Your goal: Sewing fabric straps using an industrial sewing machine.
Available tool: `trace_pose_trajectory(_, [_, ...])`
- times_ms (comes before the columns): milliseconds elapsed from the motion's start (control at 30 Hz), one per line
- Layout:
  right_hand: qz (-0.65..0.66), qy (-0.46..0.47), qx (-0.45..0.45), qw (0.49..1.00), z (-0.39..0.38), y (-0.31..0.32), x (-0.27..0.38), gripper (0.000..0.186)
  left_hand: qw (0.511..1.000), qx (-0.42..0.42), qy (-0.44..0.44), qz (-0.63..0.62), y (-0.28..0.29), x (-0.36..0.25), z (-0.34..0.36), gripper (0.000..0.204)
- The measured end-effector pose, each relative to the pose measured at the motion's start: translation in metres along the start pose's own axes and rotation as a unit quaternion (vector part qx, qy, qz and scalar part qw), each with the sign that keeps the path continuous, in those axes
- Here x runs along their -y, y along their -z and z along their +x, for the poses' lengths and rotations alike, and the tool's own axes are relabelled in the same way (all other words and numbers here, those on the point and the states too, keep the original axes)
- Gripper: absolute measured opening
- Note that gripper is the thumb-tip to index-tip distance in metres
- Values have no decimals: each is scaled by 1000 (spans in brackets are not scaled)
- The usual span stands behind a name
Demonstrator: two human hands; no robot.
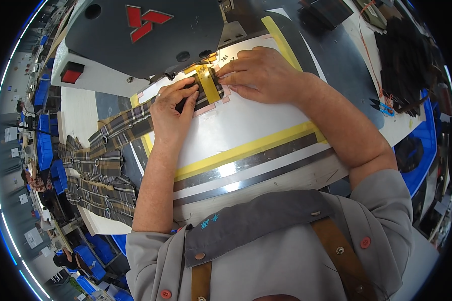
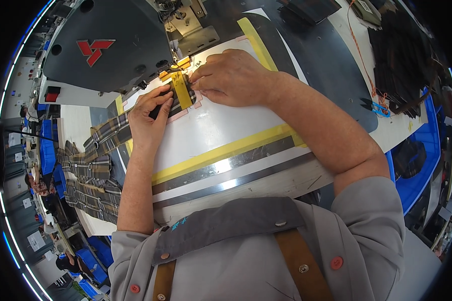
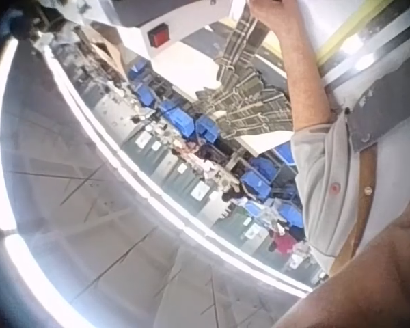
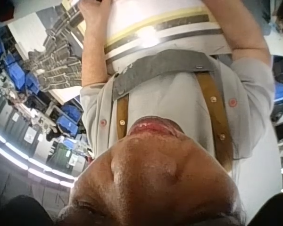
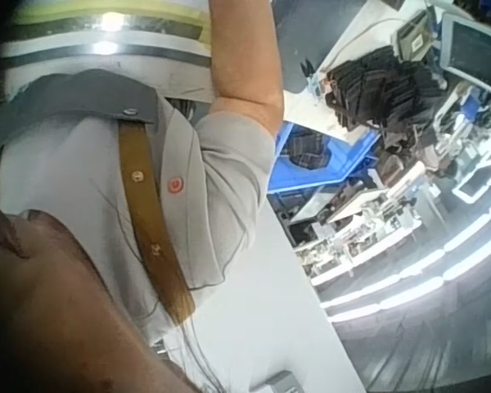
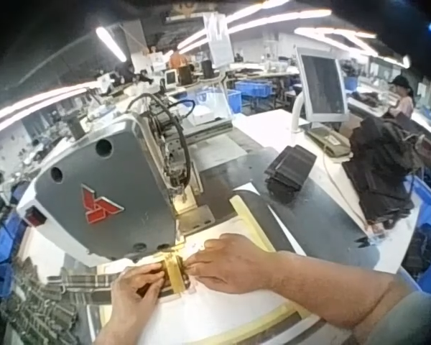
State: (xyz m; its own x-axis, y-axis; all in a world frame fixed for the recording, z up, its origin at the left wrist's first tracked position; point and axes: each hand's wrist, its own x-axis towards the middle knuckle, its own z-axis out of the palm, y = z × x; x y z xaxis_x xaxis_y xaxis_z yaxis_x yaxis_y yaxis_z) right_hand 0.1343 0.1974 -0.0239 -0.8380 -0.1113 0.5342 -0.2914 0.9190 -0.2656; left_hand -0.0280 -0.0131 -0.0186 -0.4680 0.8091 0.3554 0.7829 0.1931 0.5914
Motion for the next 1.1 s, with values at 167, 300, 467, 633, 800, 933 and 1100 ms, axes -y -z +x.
trace_pose_trajectory(167, [21,13,-23,999,-3,-7,-8,11,1000,-15,-4,-9,-2,0,4,12])
trace_pose_trajectory(300, [27,-55,-53,997,-1,-6,-17,10,987,-43,142,-57,-23,-7,18,21])
trace_pose_trajectory(467, [47,-82,-54,994,4,-6,-17,17,978,-84,186,42,-64,-4,44,57])
trace_pose_trajectory(633, [70,-108,-62,990,1,-6,-20,23,978,-33,197,65,-57,-23,51,32])
trace_pose_trajectory(800, [61,-122,-93,986,-1,1,-20,20,984,-66,165,-3,-40,-21,31,10])
trace_pose_trajectory(933, [-64,-116,-137,982,-3,36,-36,17,987,-120,-22,101,-23,-4,15,9])
trace_pose_trajectory(1100, [-224,-273,-169,920,-42,108,-90,30,994,-77,-23,80,-3,0,5,10])
